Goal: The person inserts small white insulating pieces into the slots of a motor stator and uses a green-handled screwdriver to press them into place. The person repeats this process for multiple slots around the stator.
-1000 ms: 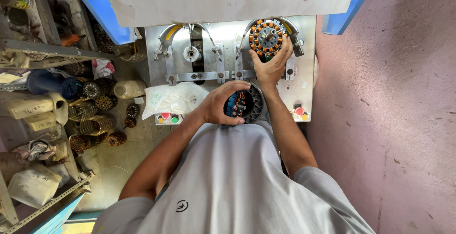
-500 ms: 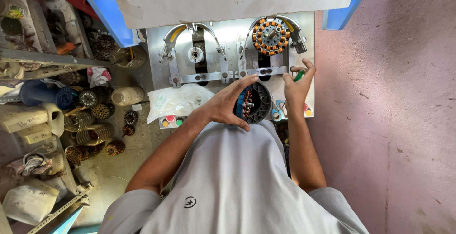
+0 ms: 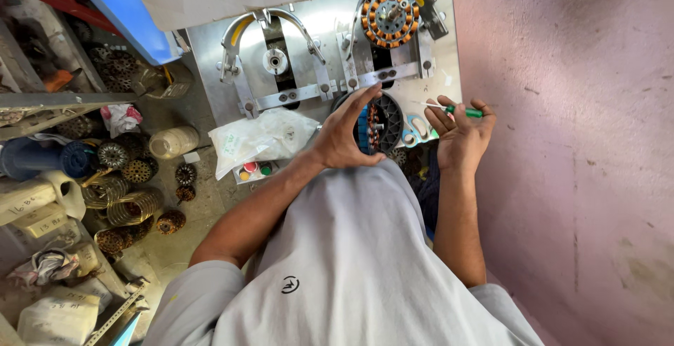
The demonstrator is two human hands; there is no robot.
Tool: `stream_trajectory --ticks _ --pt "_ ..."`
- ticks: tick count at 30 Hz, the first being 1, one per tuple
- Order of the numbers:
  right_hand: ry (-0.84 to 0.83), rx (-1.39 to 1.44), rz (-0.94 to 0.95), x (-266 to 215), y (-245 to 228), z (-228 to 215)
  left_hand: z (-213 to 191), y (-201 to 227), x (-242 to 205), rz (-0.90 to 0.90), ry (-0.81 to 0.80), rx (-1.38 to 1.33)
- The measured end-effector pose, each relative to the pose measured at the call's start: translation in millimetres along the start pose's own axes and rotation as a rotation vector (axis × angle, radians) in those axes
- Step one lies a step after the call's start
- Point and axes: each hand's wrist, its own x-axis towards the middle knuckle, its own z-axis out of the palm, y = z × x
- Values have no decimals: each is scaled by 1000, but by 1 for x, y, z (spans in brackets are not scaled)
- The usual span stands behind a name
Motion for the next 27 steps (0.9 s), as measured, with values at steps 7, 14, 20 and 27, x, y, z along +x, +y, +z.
stream_trajectory --ticks 7,14,20,27 --pt "-103 -215 -223 -56 3 26 12 -15 -3 131 12 90" --pt "-278 -638 -728 -112 24 50 -6 -27 -4 171 -53 -76" --pt "-372 -968 -1070 -111 36 60 -24 -61 3 60 -244 -718" --pt "-498 -1188 -1375 -105 37 66 -24 -65 8 86 -245 -651"
